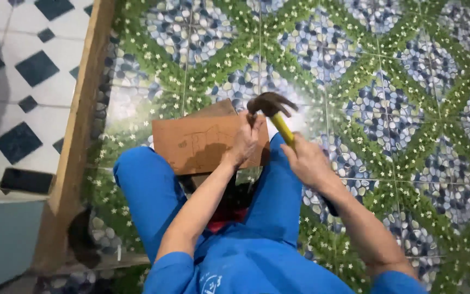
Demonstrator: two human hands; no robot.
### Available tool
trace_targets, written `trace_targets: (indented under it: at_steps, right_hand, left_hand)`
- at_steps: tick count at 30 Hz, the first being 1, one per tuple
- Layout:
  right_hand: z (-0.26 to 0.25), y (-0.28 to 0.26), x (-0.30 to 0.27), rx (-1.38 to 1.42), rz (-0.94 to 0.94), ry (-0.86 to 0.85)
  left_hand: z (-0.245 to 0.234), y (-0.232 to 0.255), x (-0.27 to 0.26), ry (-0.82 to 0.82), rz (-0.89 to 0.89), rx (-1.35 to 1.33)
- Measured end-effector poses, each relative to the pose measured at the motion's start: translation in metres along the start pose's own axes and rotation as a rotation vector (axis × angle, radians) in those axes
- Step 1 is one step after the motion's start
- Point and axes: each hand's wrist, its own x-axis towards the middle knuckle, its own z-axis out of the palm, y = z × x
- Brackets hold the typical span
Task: The person carves a fish shape into a wooden board using a hammer and a chisel.
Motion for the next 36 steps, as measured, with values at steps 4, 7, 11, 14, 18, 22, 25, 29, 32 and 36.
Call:
trace_targets:
  at_steps: [4, 7, 11, 14, 18, 22, 25, 29, 32, 36]
  right_hand:
    - [-0.022, -0.007, -0.005, 0.152, 0.179, -0.098]
    - [-0.012, -0.014, -0.027, 0.402, 0.272, -0.027]
    - [0.04, 0.025, -0.062, 0.981, 0.54, 0.006]
    - [0.07, 0.039, -0.084, 1.121, 0.701, 0.053]
    - [0.097, 0.059, -0.105, 1.168, 0.781, 0.088]
    - [0.101, 0.064, -0.11, 1.245, 0.838, 0.111]
    - [0.105, 0.072, -0.11, 1.276, 0.834, 0.111]
    - [0.109, 0.079, -0.114, 1.279, 0.841, 0.103]
    - [0.105, 0.075, -0.112, 1.27, 0.854, 0.106]
    - [0.113, 0.091, -0.122, 1.297, 0.793, 0.1]
  left_hand:
    - [0.001, -0.013, 0.008, 0.039, -0.003, -0.104]
    - [-0.009, -0.05, 0.004, 0.106, -0.041, -0.207]
    - [-0.035, -0.051, 0.014, 0.182, -0.192, -0.334]
    - [-0.058, -0.065, 0.026, 0.326, -0.403, -0.488]
    - [-0.084, -0.096, 0.011, 0.418, -0.539, -0.847]
    - [-0.1, -0.047, -0.015, 0.281, -0.357, -0.689]
    - [-0.091, 0.01, -0.026, 0.205, -0.188, -0.341]
    - [-0.044, 0.016, -0.047, 0.041, 0.09, -0.061]
    - [0.003, 0.019, -0.066, -0.044, 0.327, 0.271]
    - [0.029, 0.044, -0.079, -0.09, 0.47, 0.291]
